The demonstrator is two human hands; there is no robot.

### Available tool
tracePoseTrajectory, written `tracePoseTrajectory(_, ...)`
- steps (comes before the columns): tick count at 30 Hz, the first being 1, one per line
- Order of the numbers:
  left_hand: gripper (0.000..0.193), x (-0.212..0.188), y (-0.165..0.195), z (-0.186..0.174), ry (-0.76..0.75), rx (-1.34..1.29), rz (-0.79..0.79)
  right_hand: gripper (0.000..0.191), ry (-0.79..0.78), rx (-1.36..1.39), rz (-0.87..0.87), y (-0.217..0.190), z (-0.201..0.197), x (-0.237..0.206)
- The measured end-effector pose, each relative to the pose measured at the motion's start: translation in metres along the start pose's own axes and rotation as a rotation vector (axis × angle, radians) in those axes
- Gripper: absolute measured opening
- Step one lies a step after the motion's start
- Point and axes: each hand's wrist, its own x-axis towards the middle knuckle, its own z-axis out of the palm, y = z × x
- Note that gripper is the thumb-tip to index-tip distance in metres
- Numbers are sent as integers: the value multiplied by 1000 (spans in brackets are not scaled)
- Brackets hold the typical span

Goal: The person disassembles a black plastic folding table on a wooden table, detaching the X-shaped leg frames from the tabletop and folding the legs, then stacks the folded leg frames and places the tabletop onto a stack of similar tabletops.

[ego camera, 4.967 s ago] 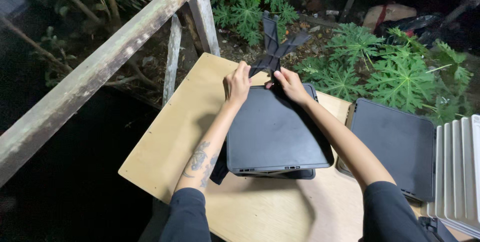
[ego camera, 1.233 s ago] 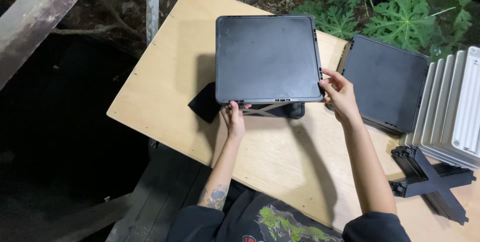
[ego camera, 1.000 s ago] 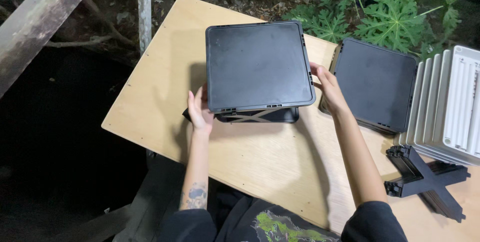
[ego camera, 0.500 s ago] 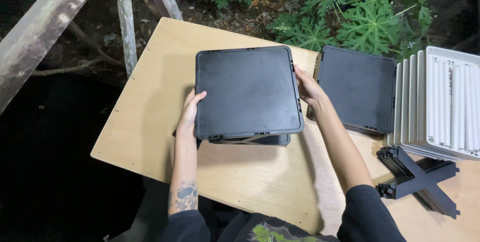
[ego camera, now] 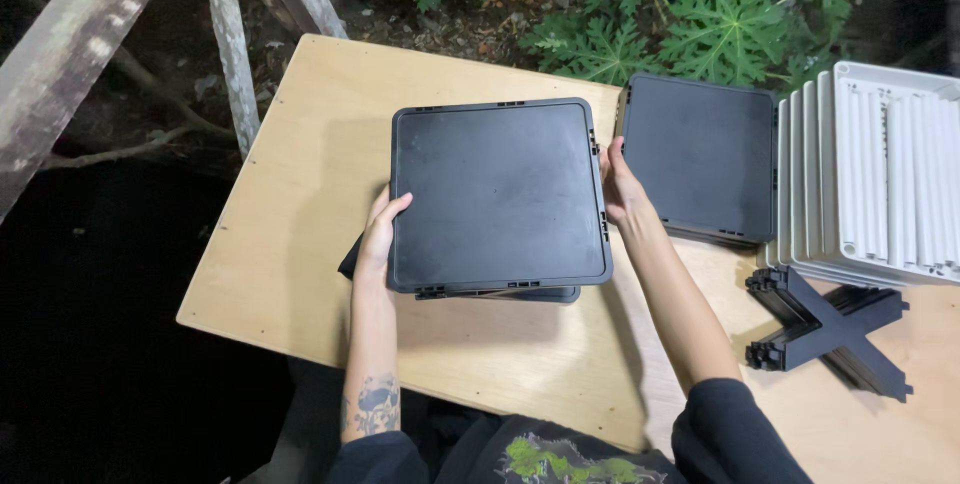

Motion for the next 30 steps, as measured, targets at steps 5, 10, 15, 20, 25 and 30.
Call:
tracePoseTrajectory(5, 48, -2, -4, -4, 25, -72, -57, 39, 38, -285, -421, 4, -19, -23)
tracePoseTrajectory(10, 45, -2, -6, -3, 17, -97, -50, 31, -322, -309, -98, 9, -49, -63)
tracePoseTrajectory(15, 46, -6, -9, 2, 46, -102, -45, 34, -271, -399, 29, 13, -52, -60)
tracePoseTrajectory(20, 46, -8, -10, 0, 31, -41, -24, 37, -386, -386, -97, 15, -59, -58)
tracePoseTrajectory(25, 48, -8, -4, 2, 38, -43, -63, 42, -3, -522, -296, -12, -57, -50)
tracePoseTrajectory(30, 49, -13, 12, 9, 17, -35, -69, 38, 81, -859, -425, -57, -13, 4)
